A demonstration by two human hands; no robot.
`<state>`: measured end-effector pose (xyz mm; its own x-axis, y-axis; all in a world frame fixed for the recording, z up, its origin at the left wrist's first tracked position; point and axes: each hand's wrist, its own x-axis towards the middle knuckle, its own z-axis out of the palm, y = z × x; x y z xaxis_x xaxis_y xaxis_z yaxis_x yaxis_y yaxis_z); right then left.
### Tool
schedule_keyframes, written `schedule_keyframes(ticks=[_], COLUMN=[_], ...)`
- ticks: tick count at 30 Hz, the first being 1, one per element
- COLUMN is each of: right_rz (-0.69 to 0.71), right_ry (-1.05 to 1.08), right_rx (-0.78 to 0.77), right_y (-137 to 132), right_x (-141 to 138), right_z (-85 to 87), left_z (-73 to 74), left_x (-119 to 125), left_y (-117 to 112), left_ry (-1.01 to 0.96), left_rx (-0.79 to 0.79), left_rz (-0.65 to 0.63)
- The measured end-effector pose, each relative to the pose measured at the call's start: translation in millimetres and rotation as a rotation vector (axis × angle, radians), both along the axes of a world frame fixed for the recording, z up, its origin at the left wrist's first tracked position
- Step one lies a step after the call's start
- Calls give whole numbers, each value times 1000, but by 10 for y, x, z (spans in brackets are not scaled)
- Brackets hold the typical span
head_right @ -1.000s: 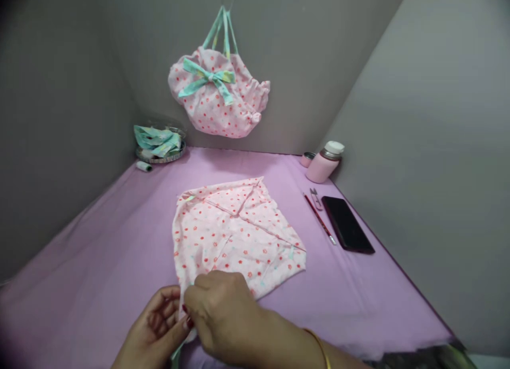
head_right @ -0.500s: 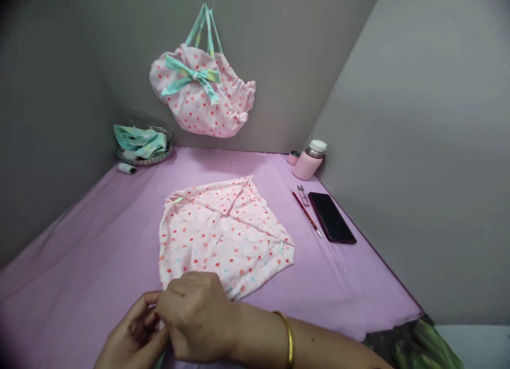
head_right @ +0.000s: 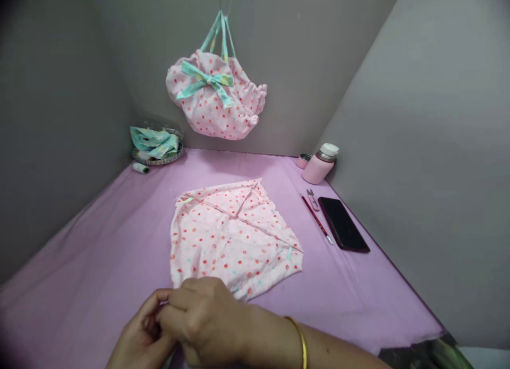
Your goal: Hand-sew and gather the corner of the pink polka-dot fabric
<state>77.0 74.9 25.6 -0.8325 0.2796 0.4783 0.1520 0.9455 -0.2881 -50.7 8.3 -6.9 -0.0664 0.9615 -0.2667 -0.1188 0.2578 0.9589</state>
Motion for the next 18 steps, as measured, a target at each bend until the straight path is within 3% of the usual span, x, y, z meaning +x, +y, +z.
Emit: schedule_keyframes(ticks=[2, 5, 8, 10, 12, 14, 16, 18], right_rz=[3, -92, -162, -117, -134, -269, -561, -673], right_ry=[124, 405, 639, 656, 612, 535, 485, 510], right_rx=[-88, -402, -867, -1238, -1483, -1491, -1261, -1155], right_y=[23, 110, 288, 471, 711, 995, 1292, 1559], right_x=[-63, -145, -143, -66, 81, 296, 563, 850], right_z=[116, 424, 688, 744, 717, 672, 679, 771], left_z=[9, 7, 32, 69, 111, 146, 172, 190], left_x=[11, 32, 25, 0, -29, -49, -55, -52], left_y=[-9, -28, -31, -25, -18, -15, -14, -16], left_ry=[73, 134, -73, -244, -375, -465, -513, -525], left_rx=[19, -13, -81, -117, -136, -151, -161, -161], left_rz=[16, -18, -34, -25, -25, -30, -27, -29])
